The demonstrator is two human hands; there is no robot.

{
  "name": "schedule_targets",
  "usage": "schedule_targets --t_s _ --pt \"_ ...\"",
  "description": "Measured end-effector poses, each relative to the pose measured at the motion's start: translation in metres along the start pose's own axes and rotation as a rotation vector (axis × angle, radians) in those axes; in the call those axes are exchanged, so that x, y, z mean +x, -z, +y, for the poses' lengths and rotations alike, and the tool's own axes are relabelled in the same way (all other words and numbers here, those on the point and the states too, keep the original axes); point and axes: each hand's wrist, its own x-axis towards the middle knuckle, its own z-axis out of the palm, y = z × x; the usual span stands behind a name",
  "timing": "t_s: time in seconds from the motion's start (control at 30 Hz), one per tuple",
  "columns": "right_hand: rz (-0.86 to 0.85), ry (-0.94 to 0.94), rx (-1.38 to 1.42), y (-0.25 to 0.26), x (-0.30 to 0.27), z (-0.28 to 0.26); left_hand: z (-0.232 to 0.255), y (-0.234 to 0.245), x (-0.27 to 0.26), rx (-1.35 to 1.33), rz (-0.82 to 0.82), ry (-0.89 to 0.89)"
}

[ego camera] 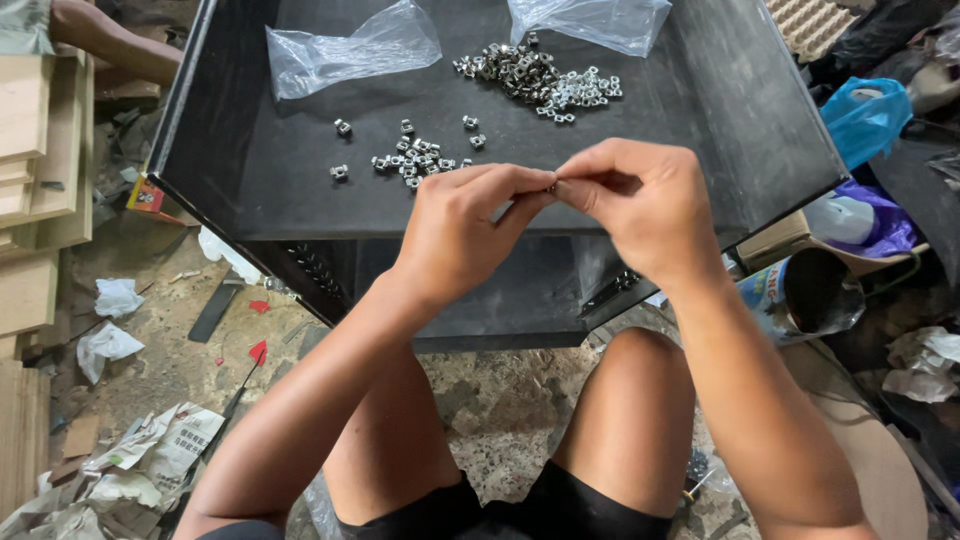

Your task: The person sits on the floor and repeatedly picks up small metal nuts and washers from a black tray, fits them together by hand, and places the assembled pairs into a separate pile on the tray.

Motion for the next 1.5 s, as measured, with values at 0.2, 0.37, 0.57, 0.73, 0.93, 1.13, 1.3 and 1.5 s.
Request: schedule_targets --t_s 0.2,0.37,0.57,0.73,0.93,1.13,1.3,1.5 --pt "-0.024 -0.14 0.234 -0.005 0.0 0.015 -0.004 -0.003 -0.007 -0.306 -0.013 0.217" --pt "-0.012 -0.11 0.238 -0.011 0.001 0.033 -0.014 -0.006 -0.009 -0.306 -0.015 0.246" --pt "-0.067 -0.133 0.264 -0.01 0.003 0.045 -0.013 -0.01 -0.013 -0.275 0.012 0.247" --pt "-0.059 -0.112 0.171 -0.007 0.005 0.047 -0.023 -0.017 -0.016 -0.273 -0.004 0.256" --pt "-0.052 -0.104 0.158 -0.007 0.009 0.055 -0.023 -0.018 -0.013 -0.142 -0.026 0.175" --pt "-0.038 -0.114 0.282 -0.009 0.012 0.058 -0.023 -0.017 -0.009 -0.289 -0.022 0.245" --pt "-0.037 -0.153 -0.115 -0.007 0.02 0.039 -0.032 -0.02 -0.006 0.04 -0.11 0.143" --pt "-0.045 -0.206 -0.662 0.025 0.049 0.071 -0.056 0.002 0.007 0.28 -0.169 0.083"
